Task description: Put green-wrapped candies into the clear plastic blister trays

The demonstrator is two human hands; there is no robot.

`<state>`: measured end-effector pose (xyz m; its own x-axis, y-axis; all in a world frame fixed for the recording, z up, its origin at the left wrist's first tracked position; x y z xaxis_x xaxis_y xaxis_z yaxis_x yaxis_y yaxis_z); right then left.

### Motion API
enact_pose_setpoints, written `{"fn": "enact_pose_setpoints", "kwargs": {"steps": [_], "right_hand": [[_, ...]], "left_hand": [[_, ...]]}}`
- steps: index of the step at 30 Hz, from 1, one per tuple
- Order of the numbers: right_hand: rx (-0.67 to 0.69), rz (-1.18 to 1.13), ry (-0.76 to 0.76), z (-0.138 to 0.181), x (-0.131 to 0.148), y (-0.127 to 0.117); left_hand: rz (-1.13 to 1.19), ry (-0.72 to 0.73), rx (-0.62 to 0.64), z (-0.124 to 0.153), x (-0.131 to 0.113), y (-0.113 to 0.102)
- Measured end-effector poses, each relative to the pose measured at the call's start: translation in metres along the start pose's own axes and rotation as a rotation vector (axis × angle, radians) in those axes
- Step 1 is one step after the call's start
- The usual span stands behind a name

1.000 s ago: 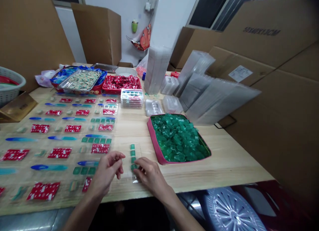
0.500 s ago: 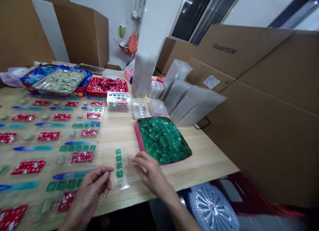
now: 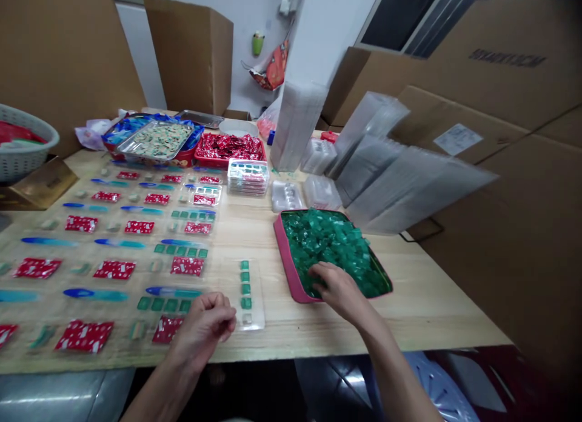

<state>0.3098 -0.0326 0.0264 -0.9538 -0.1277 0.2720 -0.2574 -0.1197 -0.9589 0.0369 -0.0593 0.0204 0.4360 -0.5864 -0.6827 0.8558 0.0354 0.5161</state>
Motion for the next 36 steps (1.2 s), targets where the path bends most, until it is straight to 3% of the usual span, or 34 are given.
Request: {"fn": "enact_pose_setpoints", "kwargs": {"steps": [4, 7, 12, 15, 19, 27, 31, 36], "right_hand": [[-0.197, -0.226, -0.022, 0.009, 0.001, -0.01], [-0.253, -0.546, 0.01, 0.018, 0.012, -0.015], [-0.123, -1.079, 0.014, 0.027, 0.053, 0.002], [-0.031, -1.271, -0.002, 0.026, 0.077, 0.019], [-0.035, -1.329, -0.028, 0.024, 0.094, 0.035], [-0.066, -1.293, -0.075, 0.025, 0.104, 0.04], [0.034, -1.414, -0.064, 0.026, 0.105, 0.045], [0.247, -1.577, -0.038, 0.032, 0.103, 0.05]], "left_hand": [[0.015, -0.034, 0.043, -0.001, 0.009, 0.004], [-0.016, -0.065, 0.066, -0.001, 0.017, 0.009], [-0.119, 0.002, 0.129, 0.006, 0.022, 0.027], [-0.191, 0.113, 0.085, 0.01, 0.021, 0.035], [-0.286, 0.205, 0.006, 0.008, 0.024, 0.032], [-0.464, 0.267, -0.039, 0.0, 0.029, 0.015], [-0.465, 0.285, -0.038, 0.001, 0.029, 0.015], [-0.426, 0.193, -0.02, 0.005, 0.029, 0.018]]}}
Point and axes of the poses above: each hand's wrist, its own z-axis away from the middle knuckle, its own y-axis out of the palm, x = y × z, the point moved 3 cm from there along -z, towards the middle knuckle, and after that the axes turned 1 degree about x, right-handed, at the moved point
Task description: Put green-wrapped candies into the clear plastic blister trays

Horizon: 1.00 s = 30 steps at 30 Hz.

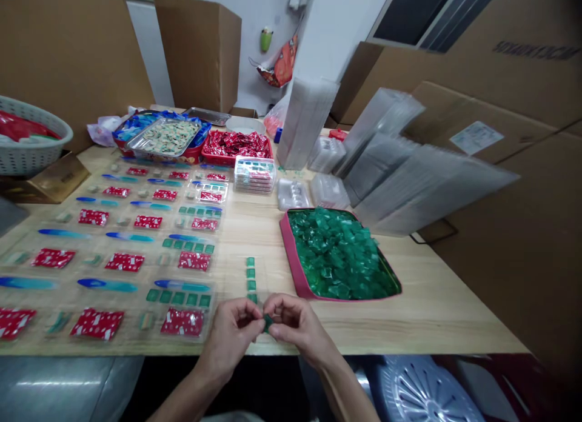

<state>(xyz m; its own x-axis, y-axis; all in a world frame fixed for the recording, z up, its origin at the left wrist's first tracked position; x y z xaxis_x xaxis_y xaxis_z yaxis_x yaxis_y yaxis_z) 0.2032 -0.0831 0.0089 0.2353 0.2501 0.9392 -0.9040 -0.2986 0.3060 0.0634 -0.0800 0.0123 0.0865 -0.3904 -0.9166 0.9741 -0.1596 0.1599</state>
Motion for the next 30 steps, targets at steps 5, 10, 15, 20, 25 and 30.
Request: {"fn": "enact_pose_setpoints", "kwargs": {"steps": [5, 10, 15, 20, 25, 30], "right_hand": [[0.051, -0.064, 0.089, 0.011, -0.016, 0.005], [-0.131, 0.15, 0.038, 0.009, -0.027, 0.007], [-0.274, 0.609, -0.127, -0.004, -0.017, 0.008], [-0.204, 0.87, -0.205, -0.011, -0.015, 0.014], [-0.073, 0.981, -0.228, -0.01, -0.008, 0.016], [0.019, 0.996, -0.267, -0.006, -0.006, 0.017]], "left_hand": [[0.006, -0.125, 0.061, 0.014, 0.011, -0.003], [-0.119, -0.091, -0.041, 0.01, 0.024, -0.014], [-0.38, 0.127, -0.207, -0.008, 0.016, -0.018], [-0.601, 0.211, -0.193, -0.008, 0.013, -0.014], [-0.653, 0.237, -0.178, -0.002, 0.013, -0.014], [-0.572, 0.229, -0.206, -0.001, 0.013, -0.016]]}}
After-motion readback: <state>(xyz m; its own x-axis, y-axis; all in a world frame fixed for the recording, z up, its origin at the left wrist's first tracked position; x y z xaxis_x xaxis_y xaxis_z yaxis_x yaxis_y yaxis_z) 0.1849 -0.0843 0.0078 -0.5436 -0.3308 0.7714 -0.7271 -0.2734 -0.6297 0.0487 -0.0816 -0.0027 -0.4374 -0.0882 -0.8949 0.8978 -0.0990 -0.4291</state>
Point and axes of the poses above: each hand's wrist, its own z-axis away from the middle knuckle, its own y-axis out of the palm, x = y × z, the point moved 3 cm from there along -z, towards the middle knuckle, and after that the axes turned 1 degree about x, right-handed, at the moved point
